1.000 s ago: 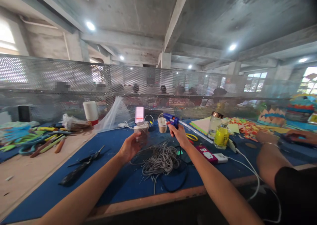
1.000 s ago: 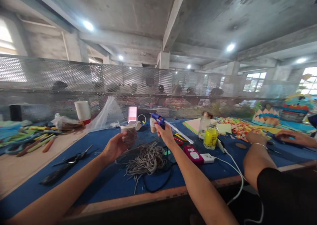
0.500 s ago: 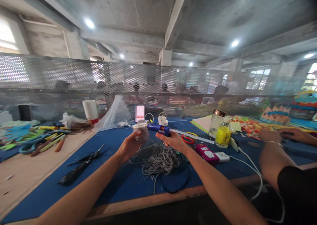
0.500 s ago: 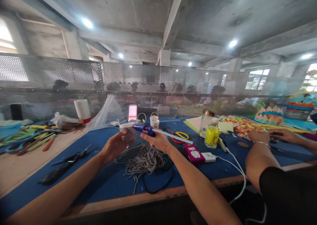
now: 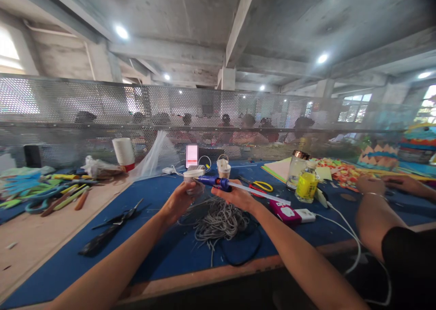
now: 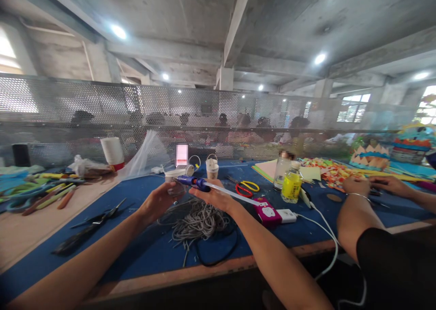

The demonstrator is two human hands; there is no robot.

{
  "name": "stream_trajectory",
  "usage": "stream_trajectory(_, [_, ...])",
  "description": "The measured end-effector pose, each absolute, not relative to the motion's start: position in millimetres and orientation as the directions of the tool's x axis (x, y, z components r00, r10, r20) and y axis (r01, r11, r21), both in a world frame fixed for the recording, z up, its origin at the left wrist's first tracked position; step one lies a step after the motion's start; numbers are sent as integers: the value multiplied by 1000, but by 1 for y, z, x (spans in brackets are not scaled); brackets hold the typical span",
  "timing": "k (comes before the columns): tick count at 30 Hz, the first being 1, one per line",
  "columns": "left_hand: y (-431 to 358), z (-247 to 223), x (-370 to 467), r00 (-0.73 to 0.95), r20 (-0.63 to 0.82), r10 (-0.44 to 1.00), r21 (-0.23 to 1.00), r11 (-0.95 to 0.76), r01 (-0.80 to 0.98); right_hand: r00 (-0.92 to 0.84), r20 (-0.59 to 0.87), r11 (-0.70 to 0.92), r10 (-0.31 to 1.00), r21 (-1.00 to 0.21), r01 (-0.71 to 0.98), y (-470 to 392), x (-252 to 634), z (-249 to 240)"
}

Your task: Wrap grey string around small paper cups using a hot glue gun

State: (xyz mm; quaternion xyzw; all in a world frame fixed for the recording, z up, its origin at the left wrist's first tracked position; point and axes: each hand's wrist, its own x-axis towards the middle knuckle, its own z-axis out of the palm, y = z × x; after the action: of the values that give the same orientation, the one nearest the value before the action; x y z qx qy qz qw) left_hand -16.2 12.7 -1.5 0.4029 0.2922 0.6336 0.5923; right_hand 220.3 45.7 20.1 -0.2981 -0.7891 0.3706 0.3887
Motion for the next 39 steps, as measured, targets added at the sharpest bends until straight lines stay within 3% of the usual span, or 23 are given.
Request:
stream_trajectory(9, [15, -2, -16, 30, 200, 979, 855, -159, -493, -511, 435, 582, 741, -796, 166, 44, 220, 22])
stream_trajectory(28, [12, 0, -14, 11, 208, 978, 859, -177, -480, -523, 629, 794, 576, -583, 174, 49, 218, 17])
stream_trajectory(39, [16, -5, -18, 36, 232, 972, 868, -190, -459, -527, 678, 859, 511, -429, 281, 53, 215, 13])
